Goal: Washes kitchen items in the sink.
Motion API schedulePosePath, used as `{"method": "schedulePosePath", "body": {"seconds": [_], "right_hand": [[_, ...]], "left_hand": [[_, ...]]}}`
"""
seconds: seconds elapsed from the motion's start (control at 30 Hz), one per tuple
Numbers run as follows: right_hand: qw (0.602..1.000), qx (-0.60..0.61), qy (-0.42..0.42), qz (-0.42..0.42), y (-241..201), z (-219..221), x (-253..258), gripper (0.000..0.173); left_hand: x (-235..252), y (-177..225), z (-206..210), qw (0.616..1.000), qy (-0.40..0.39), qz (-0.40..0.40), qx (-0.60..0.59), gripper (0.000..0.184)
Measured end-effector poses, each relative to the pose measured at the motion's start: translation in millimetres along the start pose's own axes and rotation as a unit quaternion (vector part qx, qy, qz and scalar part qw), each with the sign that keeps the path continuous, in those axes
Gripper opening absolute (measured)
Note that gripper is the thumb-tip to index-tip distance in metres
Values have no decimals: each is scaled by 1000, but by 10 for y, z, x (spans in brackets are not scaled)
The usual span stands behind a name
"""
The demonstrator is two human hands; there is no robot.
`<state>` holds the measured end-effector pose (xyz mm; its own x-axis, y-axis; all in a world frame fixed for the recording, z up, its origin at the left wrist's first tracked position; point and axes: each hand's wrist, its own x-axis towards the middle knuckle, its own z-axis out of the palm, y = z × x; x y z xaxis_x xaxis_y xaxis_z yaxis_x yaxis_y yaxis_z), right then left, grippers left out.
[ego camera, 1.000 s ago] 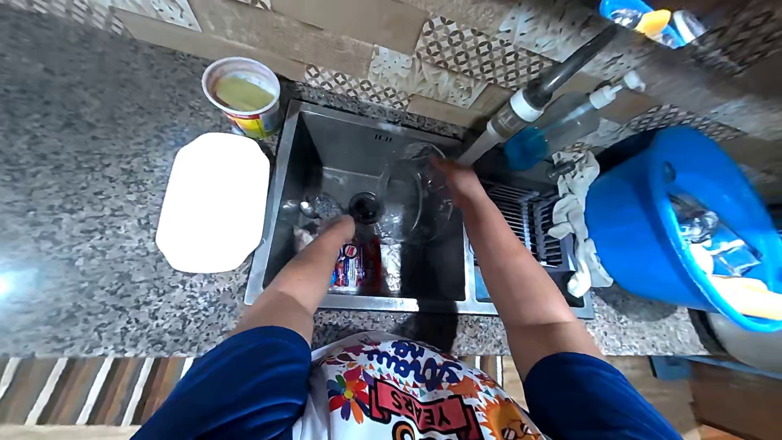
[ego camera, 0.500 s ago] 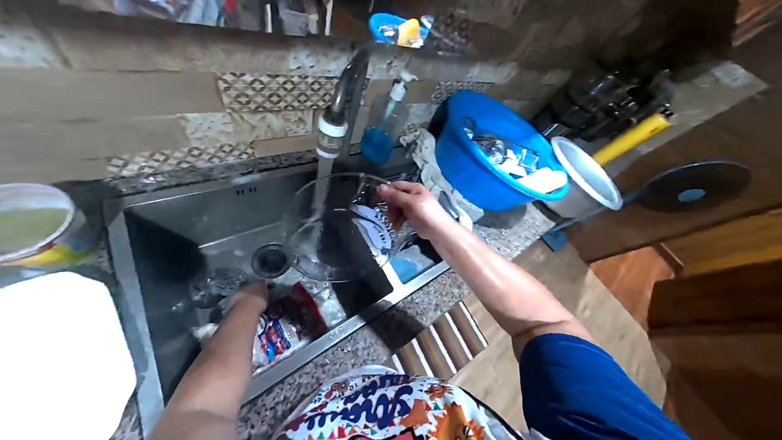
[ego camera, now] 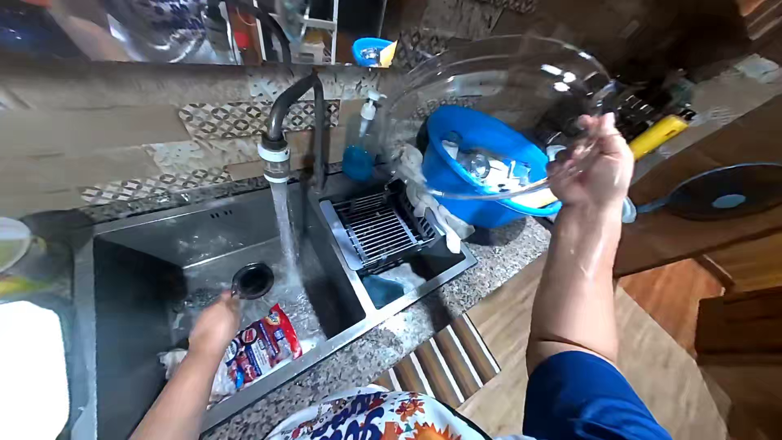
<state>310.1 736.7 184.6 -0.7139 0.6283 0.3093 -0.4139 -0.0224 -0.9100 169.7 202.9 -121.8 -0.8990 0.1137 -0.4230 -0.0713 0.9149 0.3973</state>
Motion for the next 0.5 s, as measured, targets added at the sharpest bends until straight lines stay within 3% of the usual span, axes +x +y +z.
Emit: {"method": "schedulePosePath", "body": {"seconds": [0.1, 0.17, 0.37, 0.5], "right_hand": [[997, 13, 75, -28, 3, -327, 364, 40], [988, 38, 143, -34, 69, -496, 601, 32], [933, 139, 328, -57, 413, -688, 1147, 26], [906, 146, 394, -48, 644, -917, 1374, 24]], "left_hand": [[-121, 21, 126, 972, 12, 0, -235, 41], [-199, 91, 181, 949, 20, 5, -316, 39], [-247, 135, 262, 947, 49, 29, -315, 38], [-257, 77, 285, 940, 98, 11, -328, 40]]}}
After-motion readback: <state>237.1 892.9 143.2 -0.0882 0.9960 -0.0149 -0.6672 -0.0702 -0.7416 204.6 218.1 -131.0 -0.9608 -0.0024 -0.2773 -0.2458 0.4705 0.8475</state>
